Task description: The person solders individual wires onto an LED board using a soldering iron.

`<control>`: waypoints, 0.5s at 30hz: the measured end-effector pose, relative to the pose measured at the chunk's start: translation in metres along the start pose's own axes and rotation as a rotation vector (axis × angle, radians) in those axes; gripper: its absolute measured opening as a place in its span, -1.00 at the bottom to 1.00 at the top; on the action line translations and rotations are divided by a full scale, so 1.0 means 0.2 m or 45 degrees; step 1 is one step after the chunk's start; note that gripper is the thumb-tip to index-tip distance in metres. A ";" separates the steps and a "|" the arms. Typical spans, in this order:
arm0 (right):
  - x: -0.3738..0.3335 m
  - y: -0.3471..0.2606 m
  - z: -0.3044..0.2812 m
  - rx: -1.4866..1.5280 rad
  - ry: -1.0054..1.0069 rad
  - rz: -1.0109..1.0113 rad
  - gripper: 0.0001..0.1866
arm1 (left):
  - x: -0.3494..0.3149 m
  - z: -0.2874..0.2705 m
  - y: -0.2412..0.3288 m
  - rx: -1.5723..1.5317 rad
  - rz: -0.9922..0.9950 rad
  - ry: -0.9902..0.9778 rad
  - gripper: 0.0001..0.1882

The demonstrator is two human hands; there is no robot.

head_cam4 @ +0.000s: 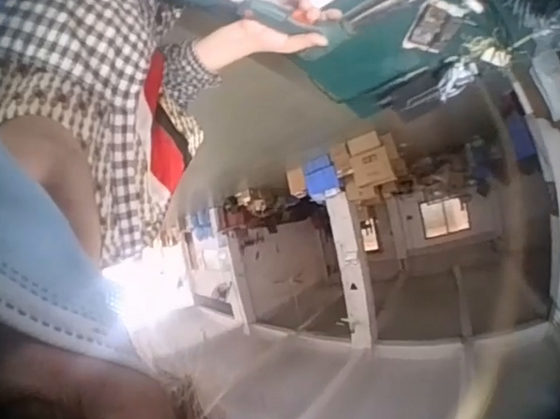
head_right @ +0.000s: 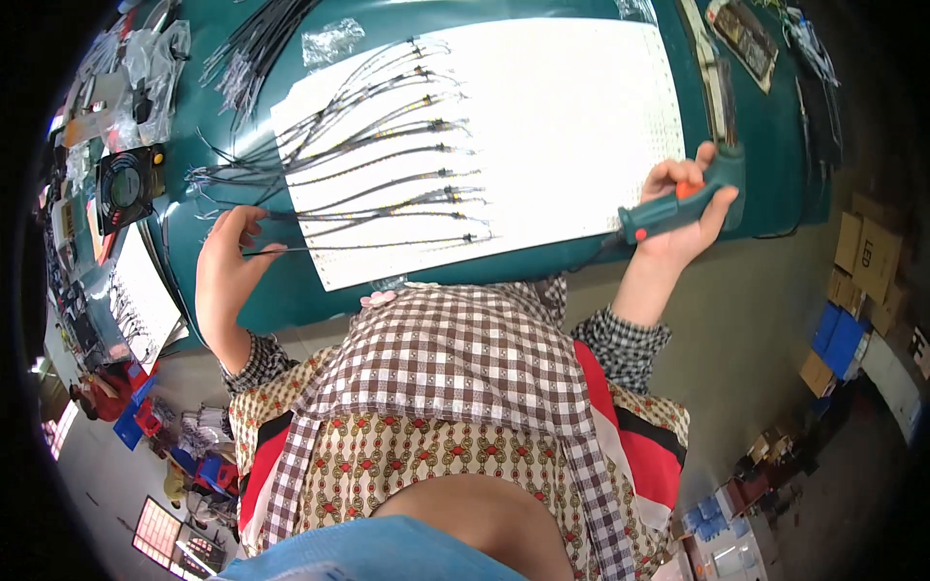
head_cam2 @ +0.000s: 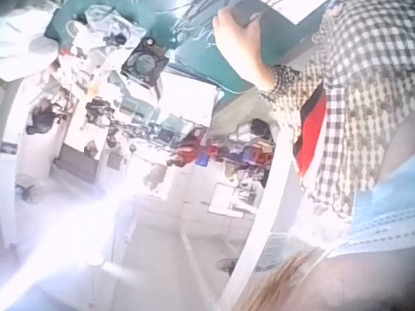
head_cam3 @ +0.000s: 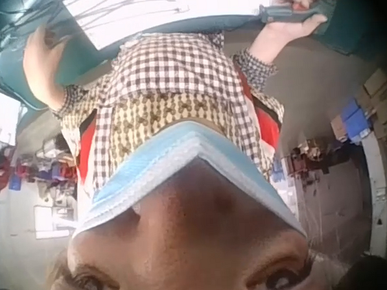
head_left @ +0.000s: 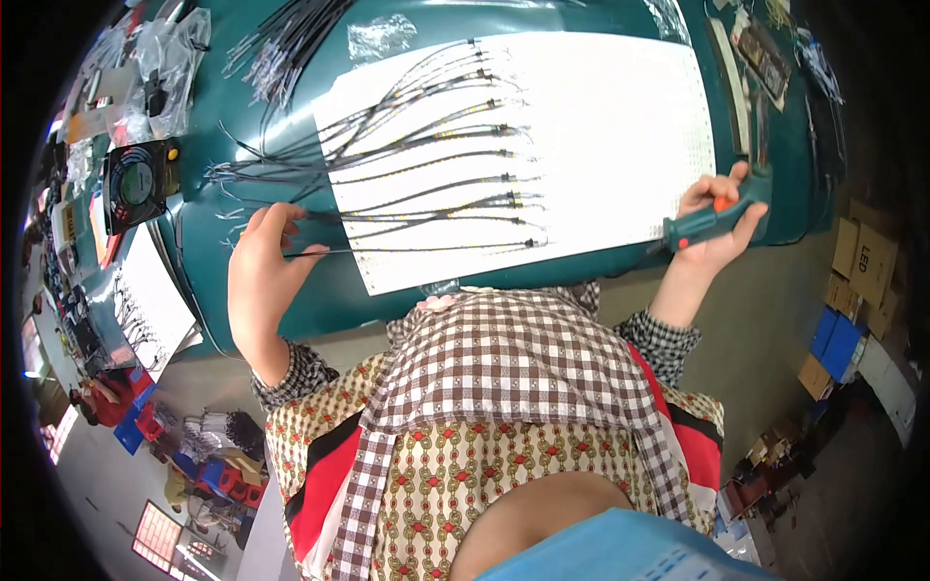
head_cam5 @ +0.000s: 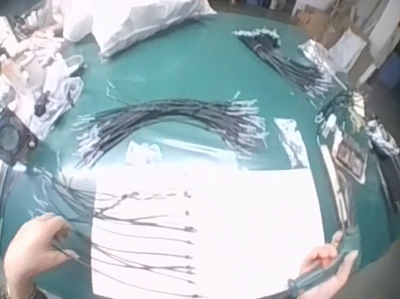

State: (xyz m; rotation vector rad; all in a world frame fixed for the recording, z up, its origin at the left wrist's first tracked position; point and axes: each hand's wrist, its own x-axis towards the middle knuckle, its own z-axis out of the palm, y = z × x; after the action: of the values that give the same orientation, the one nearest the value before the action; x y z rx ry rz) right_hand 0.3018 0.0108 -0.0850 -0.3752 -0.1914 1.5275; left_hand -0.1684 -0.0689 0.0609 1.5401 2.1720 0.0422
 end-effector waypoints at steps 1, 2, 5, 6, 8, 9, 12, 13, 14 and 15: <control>-0.02 0.00 0.00 0.004 -0.018 -0.006 -0.28 | 0.00 -0.01 0.01 0.041 0.173 0.078 -0.46; -0.03 0.00 0.00 0.007 -0.035 -0.014 -0.29 | 0.02 -0.03 0.03 0.083 0.348 0.154 -0.43; -0.07 -0.02 0.01 0.025 -0.091 0.027 -0.31 | 0.13 -0.01 0.23 -0.127 0.612 0.206 -0.32; -0.09 -0.03 0.00 0.021 -0.098 0.033 -0.31 | 0.19 0.04 0.27 -0.219 0.694 0.256 -0.33; -0.10 -0.04 0.00 0.033 -0.056 0.066 -0.32 | 0.36 0.18 0.30 -0.264 0.760 0.380 -0.40; -0.11 -0.04 0.01 0.017 -0.032 0.041 -0.34 | 0.40 0.21 0.31 -0.223 0.807 0.384 -0.46; -0.08 -0.03 0.04 0.058 -0.047 0.026 -0.36 | 0.42 0.24 0.30 -0.209 0.936 0.414 -0.53; -0.07 -0.02 0.05 0.079 -0.033 0.016 -0.37 | 0.40 0.23 0.31 -0.259 0.952 0.414 -0.54; -0.06 -0.01 0.06 0.074 -0.031 0.014 -0.37 | 0.37 0.23 0.31 -0.459 0.830 0.234 -0.51; -0.10 -0.04 0.06 0.045 -0.019 0.020 -0.36 | 0.30 0.26 0.32 -0.500 0.815 0.230 -0.49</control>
State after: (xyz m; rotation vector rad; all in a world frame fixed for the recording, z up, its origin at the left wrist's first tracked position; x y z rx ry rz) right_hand 0.3047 -0.0072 -0.0681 -0.3377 -0.1731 1.5475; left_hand -0.1075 -0.0047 0.0118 1.9613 1.5676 0.7871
